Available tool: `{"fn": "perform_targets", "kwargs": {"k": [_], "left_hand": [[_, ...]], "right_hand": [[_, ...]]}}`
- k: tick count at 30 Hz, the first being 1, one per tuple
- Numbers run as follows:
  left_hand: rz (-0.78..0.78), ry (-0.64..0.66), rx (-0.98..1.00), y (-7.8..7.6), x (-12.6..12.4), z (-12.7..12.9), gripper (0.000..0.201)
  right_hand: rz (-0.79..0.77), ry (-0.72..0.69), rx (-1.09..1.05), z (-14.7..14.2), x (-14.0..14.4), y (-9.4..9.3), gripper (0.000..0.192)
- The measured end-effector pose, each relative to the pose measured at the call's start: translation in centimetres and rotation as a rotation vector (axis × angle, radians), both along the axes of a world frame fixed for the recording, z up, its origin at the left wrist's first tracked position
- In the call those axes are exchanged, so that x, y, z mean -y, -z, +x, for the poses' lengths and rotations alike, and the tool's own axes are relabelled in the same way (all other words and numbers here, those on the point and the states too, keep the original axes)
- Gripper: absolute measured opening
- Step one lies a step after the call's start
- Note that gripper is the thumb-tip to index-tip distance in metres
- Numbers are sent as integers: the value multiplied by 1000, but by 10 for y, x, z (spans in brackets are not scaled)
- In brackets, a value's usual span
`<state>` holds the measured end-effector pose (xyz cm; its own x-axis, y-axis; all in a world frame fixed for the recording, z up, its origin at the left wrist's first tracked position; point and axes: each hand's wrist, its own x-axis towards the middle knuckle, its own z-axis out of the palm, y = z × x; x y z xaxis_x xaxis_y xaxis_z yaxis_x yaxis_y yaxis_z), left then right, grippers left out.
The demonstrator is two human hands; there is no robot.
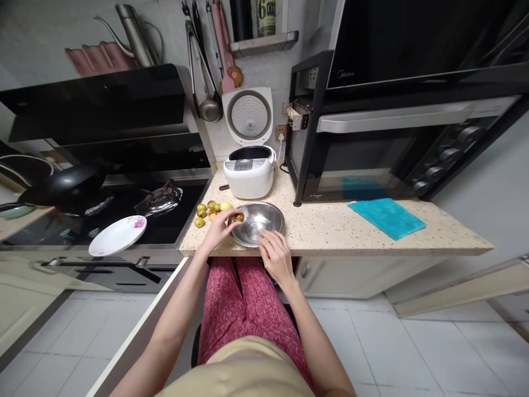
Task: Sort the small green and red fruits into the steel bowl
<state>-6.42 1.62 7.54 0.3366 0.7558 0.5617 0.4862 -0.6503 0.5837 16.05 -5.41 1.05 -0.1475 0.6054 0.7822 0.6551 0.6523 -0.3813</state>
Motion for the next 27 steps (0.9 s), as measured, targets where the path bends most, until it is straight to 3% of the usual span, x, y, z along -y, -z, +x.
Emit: {"fn": "perform_targets", "kwargs": {"k": [4, 9, 18, 23, 27], "left_hand": [[-77, 174, -196, -10, -3, 25, 23], [-102, 247, -364, 0, -21, 49, 32], [-135, 209, -472, 11, -34, 57, 38], [-127, 201, -499, 4, -30, 55, 41], [-71, 145, -395, -5, -13, 43, 37]], "right_hand": [[-7, 12, -23, -1, 4, 5, 29], [-1, 2, -41, -2, 6, 6, 29], [4, -16, -70, -4, 7, 7, 30], [20, -11, -84, -5, 8, 7, 29], [67, -19, -89, -3, 8, 7, 29]]}}
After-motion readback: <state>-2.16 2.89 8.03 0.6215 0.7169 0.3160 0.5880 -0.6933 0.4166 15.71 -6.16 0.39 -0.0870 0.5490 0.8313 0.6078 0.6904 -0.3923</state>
